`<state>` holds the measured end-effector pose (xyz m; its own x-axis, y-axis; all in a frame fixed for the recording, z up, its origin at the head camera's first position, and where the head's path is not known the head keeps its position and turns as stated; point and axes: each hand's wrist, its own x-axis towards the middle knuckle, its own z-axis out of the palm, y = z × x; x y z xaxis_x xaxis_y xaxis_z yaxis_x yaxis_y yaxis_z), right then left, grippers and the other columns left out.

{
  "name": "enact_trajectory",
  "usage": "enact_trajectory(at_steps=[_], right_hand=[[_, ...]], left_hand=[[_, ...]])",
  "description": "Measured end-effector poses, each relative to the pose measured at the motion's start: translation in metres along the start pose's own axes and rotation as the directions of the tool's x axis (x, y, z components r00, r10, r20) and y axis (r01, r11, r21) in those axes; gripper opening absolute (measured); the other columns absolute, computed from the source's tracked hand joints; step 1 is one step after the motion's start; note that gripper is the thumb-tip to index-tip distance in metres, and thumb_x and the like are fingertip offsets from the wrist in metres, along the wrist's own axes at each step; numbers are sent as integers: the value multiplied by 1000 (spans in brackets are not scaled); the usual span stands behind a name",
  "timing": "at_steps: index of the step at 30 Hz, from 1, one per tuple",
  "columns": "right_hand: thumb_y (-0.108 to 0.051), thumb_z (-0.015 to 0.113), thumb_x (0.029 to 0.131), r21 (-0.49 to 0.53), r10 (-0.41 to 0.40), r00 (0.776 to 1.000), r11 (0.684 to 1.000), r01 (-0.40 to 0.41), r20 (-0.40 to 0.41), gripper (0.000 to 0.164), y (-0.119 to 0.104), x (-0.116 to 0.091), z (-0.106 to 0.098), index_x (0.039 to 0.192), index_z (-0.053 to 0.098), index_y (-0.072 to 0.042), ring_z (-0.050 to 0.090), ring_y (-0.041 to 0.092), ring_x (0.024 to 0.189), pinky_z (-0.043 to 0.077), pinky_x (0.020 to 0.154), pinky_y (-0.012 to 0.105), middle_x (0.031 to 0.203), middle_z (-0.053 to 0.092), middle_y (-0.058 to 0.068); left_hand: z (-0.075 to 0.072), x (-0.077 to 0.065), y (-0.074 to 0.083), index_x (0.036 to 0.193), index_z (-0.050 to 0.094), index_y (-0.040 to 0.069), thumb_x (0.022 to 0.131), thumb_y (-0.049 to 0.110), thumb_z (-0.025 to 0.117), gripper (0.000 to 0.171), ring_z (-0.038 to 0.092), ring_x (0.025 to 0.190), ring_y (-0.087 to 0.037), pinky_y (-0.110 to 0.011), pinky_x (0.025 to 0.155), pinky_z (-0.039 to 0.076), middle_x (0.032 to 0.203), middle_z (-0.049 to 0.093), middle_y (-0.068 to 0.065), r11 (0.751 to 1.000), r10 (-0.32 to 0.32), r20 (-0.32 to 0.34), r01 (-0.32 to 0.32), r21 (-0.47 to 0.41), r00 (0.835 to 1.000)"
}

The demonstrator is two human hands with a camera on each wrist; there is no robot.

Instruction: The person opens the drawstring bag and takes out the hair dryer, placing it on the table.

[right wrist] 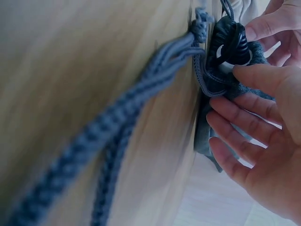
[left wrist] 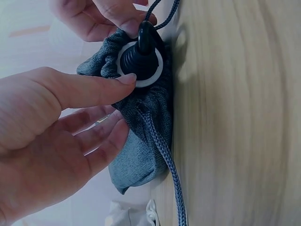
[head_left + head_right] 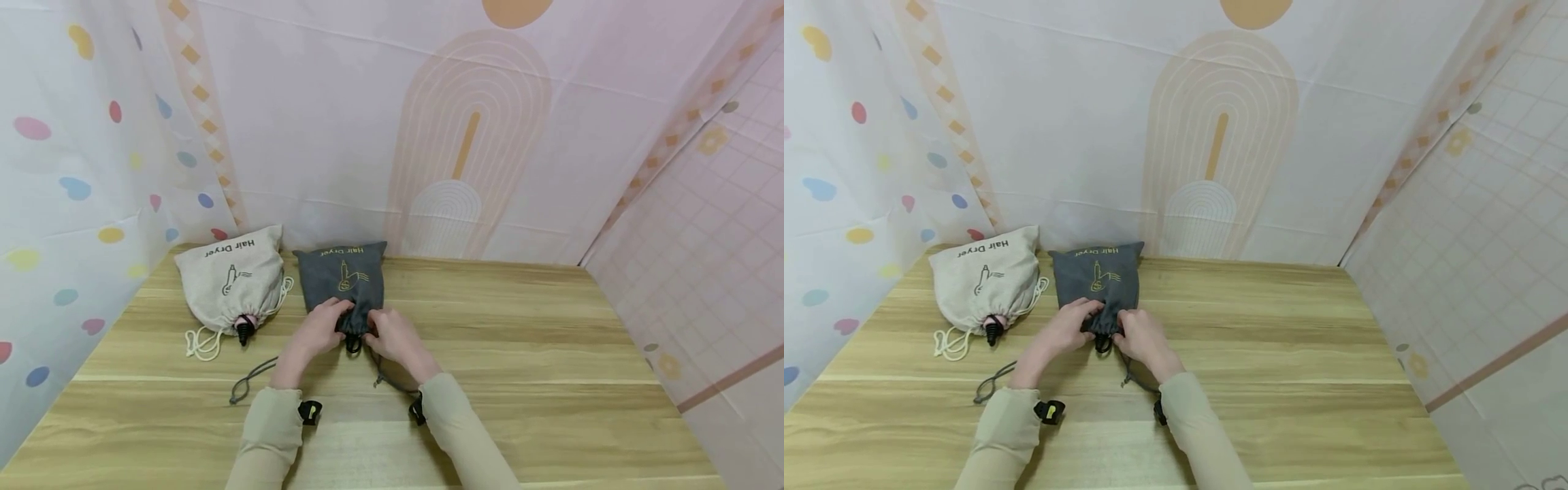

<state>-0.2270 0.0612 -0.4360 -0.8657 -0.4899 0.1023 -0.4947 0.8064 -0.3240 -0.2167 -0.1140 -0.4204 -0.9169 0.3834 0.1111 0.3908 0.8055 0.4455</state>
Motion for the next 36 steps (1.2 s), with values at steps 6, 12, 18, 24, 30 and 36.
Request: enact_trajectory(at_steps=[6, 12, 18, 24, 30, 36], right_hand=[[-18, 69, 85, -6, -15, 999, 1000, 14, -28, 12, 5, -8, -3, 88, 64, -8, 58, 13, 67, 42, 56, 21, 79, 65, 4], [-16, 70, 84, -15, -2, 999, 1000, 2, -32, 11, 12, -15, -9, 83, 62, -8, 55, 12, 64, 40, 54, 22, 76, 64, 4], [-15, 70, 84, -11, 17, 999, 1000, -17, -37, 12, 20, -22, -14, 80, 61, -8, 51, 11, 61, 37, 53, 21, 72, 61, 3], [-13, 70, 83, 4, 31, 998, 1000, -31, -58, 12, 29, -29, -19, 79, 60, -7, 48, 10, 58, 36, 51, 21, 69, 58, 2], [-11, 70, 82, 7, 25, 996, 1000, -25, -86, 12, 39, -35, -21, 78, 60, -7, 48, 10, 57, 36, 51, 21, 68, 58, 2], [-9, 72, 79, 11, -11, 993, 1000, 13, -119, 13, 49, -41, -25, 76, 60, -6, 48, 10, 56, 37, 51, 21, 64, 57, 2]], left_hand=[[5, 2, 8, 121, 58, -2, 75, -10, 67, 48, 60, 100, -37, -46, 84, 52, 110, 60, -21, 1000, 23, -20, -23, -12, 1000], [13, 6, 16, 120, 58, -2, 75, -10, 68, 47, 61, 101, -37, -46, 85, 52, 110, 60, -21, 999, 49, -32, -49, -20, 998], [22, 12, 27, 122, 58, -1, 76, -8, 70, 47, 62, 102, -37, -45, 86, 53, 112, 61, -20, 999, 38, -34, -38, -3, 999], [28, 17, 39, 123, 58, 1, 78, -6, 70, 47, 63, 101, -35, -44, 85, 53, 114, 60, -19, 1000, 23, -30, -23, -1, 999], [35, 23, 46, 123, 59, 2, 79, -7, 68, 45, 64, 99, -34, -42, 85, 54, 113, 61, -17, 999, 48, -49, -48, 0, 998], [41, 27, 51, 122, 59, -1, 79, -11, 66, 45, 63, 102, -34, -42, 87, 53, 115, 60, -18, 993, 113, -53, -114, -26, 992]])
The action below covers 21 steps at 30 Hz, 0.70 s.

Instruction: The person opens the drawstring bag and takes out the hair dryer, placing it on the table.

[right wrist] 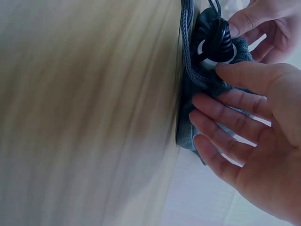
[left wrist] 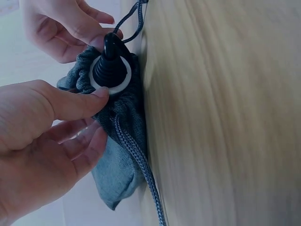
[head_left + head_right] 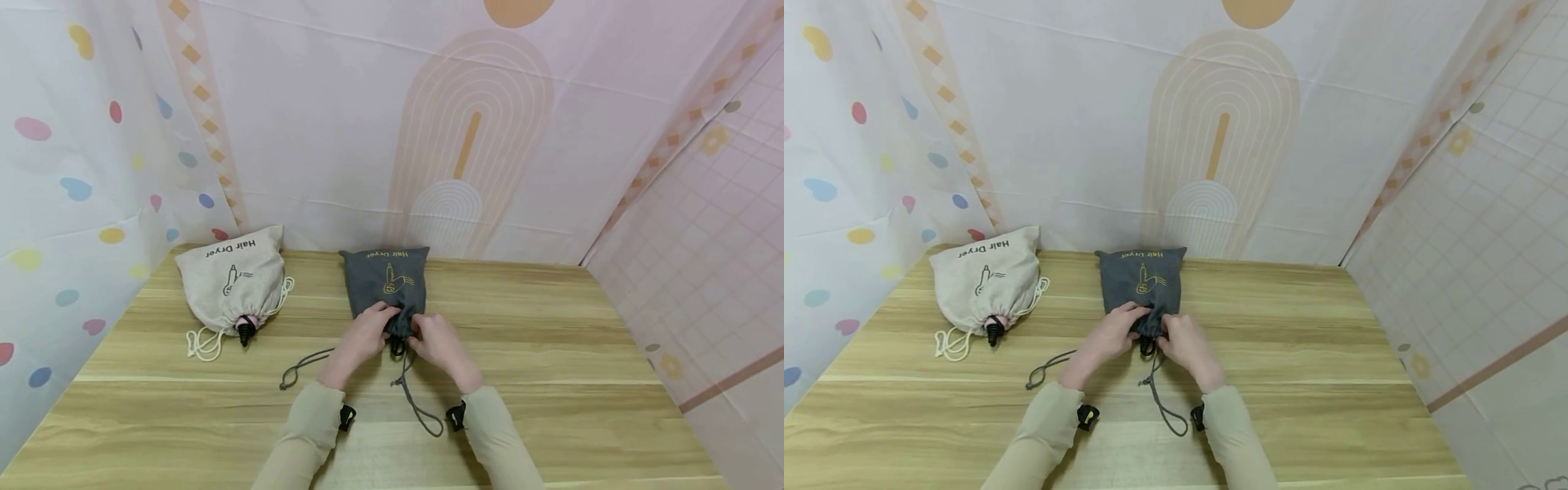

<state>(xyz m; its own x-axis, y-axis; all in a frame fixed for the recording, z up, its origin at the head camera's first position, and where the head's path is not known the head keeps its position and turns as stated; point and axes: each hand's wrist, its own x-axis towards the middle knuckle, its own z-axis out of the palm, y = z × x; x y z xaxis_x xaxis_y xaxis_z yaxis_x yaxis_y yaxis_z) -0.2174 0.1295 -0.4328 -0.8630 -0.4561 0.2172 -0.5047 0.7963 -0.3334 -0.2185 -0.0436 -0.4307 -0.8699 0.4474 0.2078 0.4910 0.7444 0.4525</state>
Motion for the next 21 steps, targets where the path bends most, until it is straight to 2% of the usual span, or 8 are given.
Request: enact_trajectory(at_steps=[4, 10, 17, 21], right_hand=[[-8, 72, 79, 35, 4, 1000, 999, -4, 10, 12, 7, -5, -3, 76, 61, -5, 47, 10, 56, 36, 51, 21, 64, 57, 3], [-7, 72, 79, 77, 13, 1000, 997, -14, 14, 12, 17, -10, -7, 76, 61, -5, 45, 8, 54, 36, 49, 18, 62, 56, 2], [-9, 72, 80, 115, 72, 997, 990, -76, 38, 12, 28, -16, -10, 79, 61, -5, 49, 6, 56, 40, 52, 19, 66, 60, 2], [-18, 74, 81, 104, 123, 990, 986, -130, 66, 17, 29, -18, -11, 83, 62, -7, 51, 6, 57, 42, 53, 20, 67, 61, 0]], left_hand=[[4, 4, 1, 121, 60, -1, 79, -11, 65, 43, 62, 105, -33, -42, 88, 53, 117, 60, -18, 998, 56, 15, -56, -8, 998], [9, 11, 5, 121, 60, 1, 82, -10, 63, 41, 61, 107, -33, -41, 91, 52, 119, 60, -17, 995, 97, 38, -97, -2, 995], [19, 15, 12, 123, 59, 3, 83, -7, 64, 41, 62, 107, -31, -40, 91, 52, 121, 60, -16, 992, 122, 25, -122, 32, 992], [21, 13, 14, 123, 59, 4, 81, -5, 67, 44, 62, 100, -29, -39, 87, 52, 113, 60, -15, 992, 111, -3, -111, 66, 994]])
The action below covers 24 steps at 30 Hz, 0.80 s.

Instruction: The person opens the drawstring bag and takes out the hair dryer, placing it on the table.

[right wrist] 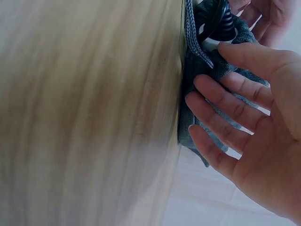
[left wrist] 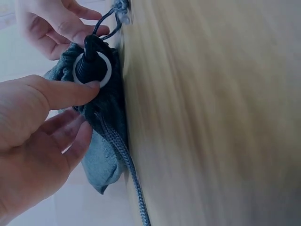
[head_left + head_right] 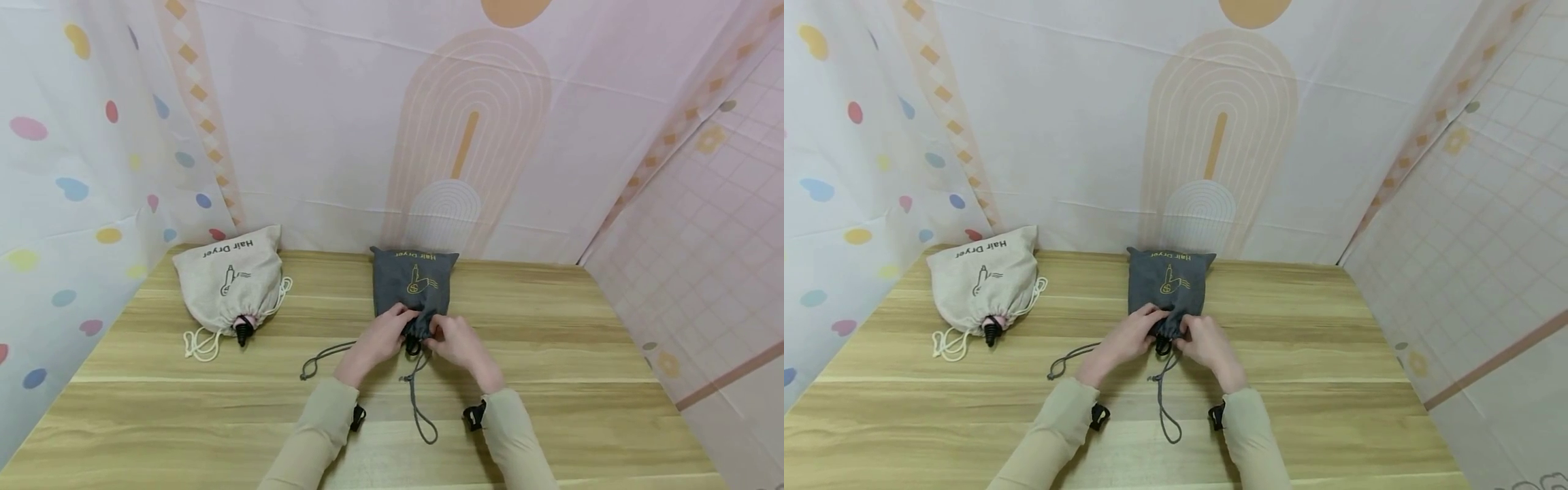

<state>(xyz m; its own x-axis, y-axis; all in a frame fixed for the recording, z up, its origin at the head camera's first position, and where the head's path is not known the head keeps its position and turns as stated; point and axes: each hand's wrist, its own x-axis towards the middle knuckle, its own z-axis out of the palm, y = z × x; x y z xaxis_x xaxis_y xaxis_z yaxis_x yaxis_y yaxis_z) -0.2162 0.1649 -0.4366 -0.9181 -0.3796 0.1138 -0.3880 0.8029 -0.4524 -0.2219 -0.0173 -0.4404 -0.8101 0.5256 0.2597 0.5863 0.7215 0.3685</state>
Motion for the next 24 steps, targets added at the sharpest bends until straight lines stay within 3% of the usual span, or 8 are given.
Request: enact_trajectory(at_steps=[3, 6, 11, 16, 24], right_hand=[[-30, 78, 78, -50, 26, 1000, 998, -27, -15, 26, -3, -1, 0, 82, 61, -10, 50, 7, 56, 41, 52, 21, 66, 59, -2], [-37, 79, 74, -117, 1, 998, 993, -9, -68, 32, -6, -1, 1, 78, 60, -11, 49, 8, 56, 39, 51, 22, 67, 58, -2], [-32, 77, 75, -185, -79, 989, 981, 55, -124, 30, -5, 1, 2, 68, 55, -13, 47, 9, 54, 36, 47, 22, 65, 53, -2], [-29, 75, 78, -216, -94, 989, 974, 69, -111, 28, -4, 1, 2, 68, 54, -14, 45, 8, 53, 33, 46, 22, 63, 47, -5], [-23, 74, 82, -225, -109, 990, 971, 86, -94, 29, -4, 0, 1, 66, 52, -15, 40, 7, 52, 29, 46, 21, 61, 44, -5]], left_hand=[[0, -1, 3, 121, 59, 6, 80, -2, 71, 43, 61, 93, -30, -42, 79, 53, 106, 60, -14, 998, -31, -33, 33, 60, 999], [1, -1, 5, 114, 59, 9, 78, 1, 74, 39, 61, 88, -32, -44, 70, 53, 102, 61, -12, 992, -52, -67, 60, 113, 996], [1, -1, 4, 102, 57, 8, 75, -1, 74, 33, 61, 80, -31, -41, 61, 51, 94, 60, -11, 993, -20, -109, 32, 113, 994], [0, -3, 0, 100, 57, 7, 74, -4, 73, 32, 61, 79, -29, -38, 62, 50, 89, 59, -10, 996, 25, -131, -13, 88, 991], [1, -3, -5, 97, 58, 9, 74, -3, 72, 30, 61, 78, -27, -36, 61, 50, 87, 59, -8, 993, 19, -126, -4, 114, 992]])
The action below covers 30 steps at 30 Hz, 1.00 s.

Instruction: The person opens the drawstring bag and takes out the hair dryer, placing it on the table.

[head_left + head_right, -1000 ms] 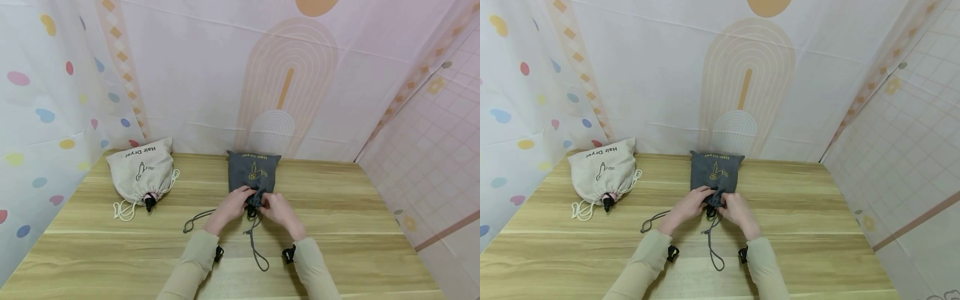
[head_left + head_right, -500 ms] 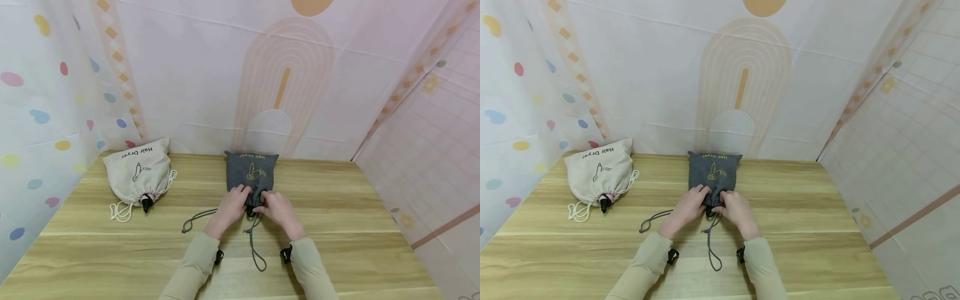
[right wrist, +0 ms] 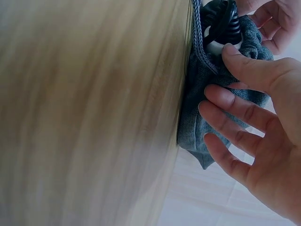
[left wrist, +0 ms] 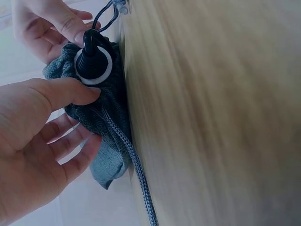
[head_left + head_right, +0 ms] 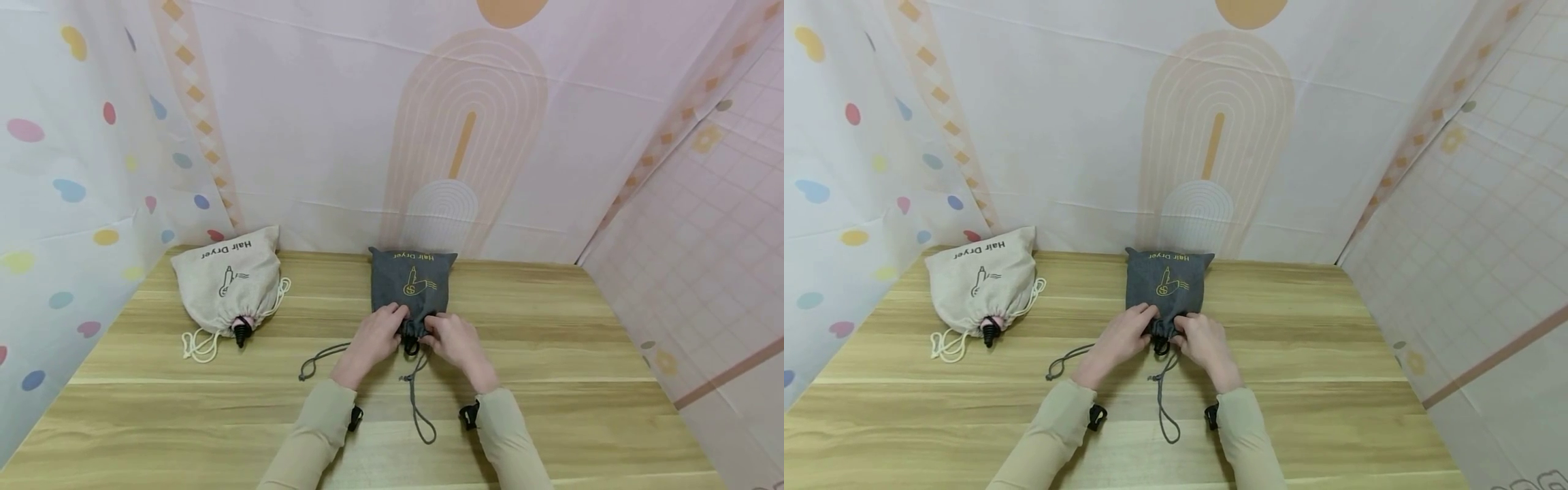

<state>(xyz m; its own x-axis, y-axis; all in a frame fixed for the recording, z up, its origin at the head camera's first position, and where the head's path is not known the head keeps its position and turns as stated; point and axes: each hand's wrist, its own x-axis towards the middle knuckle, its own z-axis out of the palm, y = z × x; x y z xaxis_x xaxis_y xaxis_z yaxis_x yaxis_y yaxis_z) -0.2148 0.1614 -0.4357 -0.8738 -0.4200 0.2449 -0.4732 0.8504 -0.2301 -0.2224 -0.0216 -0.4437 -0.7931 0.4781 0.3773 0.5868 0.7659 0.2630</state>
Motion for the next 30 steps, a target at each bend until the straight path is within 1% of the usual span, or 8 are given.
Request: enact_trajectory(at_steps=[6, 10, 12, 18, 20, 23, 26, 30], right_hand=[[-20, 71, 84, -6, 16, 999, 1000, -16, 31, 29, 4, -2, -3, 65, 48, -17, 39, 7, 52, 28, 46, 21, 61, 43, -6], [-16, 70, 82, 6, 60, 997, 998, -61, 50, 31, 10, -5, -7, 64, 46, -18, 38, 8, 51, 25, 44, 21, 58, 41, -7], [-15, 70, 81, 6, 81, 995, 997, -81, 57, 30, 12, -7, -9, 64, 46, -18, 38, 8, 51, 25, 45, 22, 57, 40, -8], [-20, 71, 81, 17, 114, 990, 993, -116, 84, 21, 12, -7, -11, 70, 53, -16, 43, 9, 53, 32, 47, 24, 59, 49, -6], [-24, 72, 81, 8, 117, 990, 993, -118, 83, 22, 11, -6, -11, 71, 55, -15, 45, 10, 53, 34, 47, 25, 60, 51, -6], [-28, 72, 81, -6, 109, 992, 994, -109, 69, 25, 9, -6, -9, 70, 55, -15, 45, 9, 51, 34, 46, 25, 59, 51, -5], [-25, 70, 83, -7, 104, 993, 995, -103, 54, 24, 9, -6, -8, 69, 54, -15, 43, 9, 49, 32, 45, 24, 57, 48, -6], [-19, 67, 85, -3, 107, 993, 994, -107, 42, 23, 11, -7, -7, 68, 51, -17, 39, 7, 48, 28, 44, 23, 54, 43, -7]], left_hand=[[-1, 1, -2, 95, 58, 7, 73, -2, 72, 28, 61, 78, -26, -36, 62, 50, 87, 59, -8, 999, -39, 23, 39, -13, 999], [-3, 0, -6, 95, 59, 6, 72, -5, 68, 27, 60, 78, -27, -36, 63, 50, 89, 61, -8, 996, -81, 24, 81, -35, 996], [-4, 0, -8, 96, 60, 6, 72, -5, 67, 27, 60, 79, -27, -36, 64, 50, 90, 61, -9, 995, -92, 28, 93, -32, 995], [-7, -2, -9, 99, 61, 5, 77, 0, 66, 24, 57, 79, -27, -36, 66, 51, 93, 60, -11, 995, -93, 40, 94, -19, 995], [-7, -2, -8, 98, 61, 5, 78, 3, 68, 22, 56, 78, -26, -36, 66, 51, 93, 59, -11, 996, -92, 28, 93, -8, 995], [-7, -2, -6, 97, 60, 6, 80, 7, 71, 21, 55, 77, -26, -36, 65, 50, 92, 58, -11, 996, -91, 21, 91, 9, 996], [-6, -1, -6, 97, 59, 6, 80, 7, 71, 21, 55, 77, -26, -35, 63, 50, 92, 58, -10, 996, -88, 22, 88, 25, 996], [-5, -1, -7, 98, 59, 7, 80, 3, 67, 21, 52, 75, -24, -32, 58, 46, 93, 57, -9, 995, -100, 42, 99, 15, 994]])
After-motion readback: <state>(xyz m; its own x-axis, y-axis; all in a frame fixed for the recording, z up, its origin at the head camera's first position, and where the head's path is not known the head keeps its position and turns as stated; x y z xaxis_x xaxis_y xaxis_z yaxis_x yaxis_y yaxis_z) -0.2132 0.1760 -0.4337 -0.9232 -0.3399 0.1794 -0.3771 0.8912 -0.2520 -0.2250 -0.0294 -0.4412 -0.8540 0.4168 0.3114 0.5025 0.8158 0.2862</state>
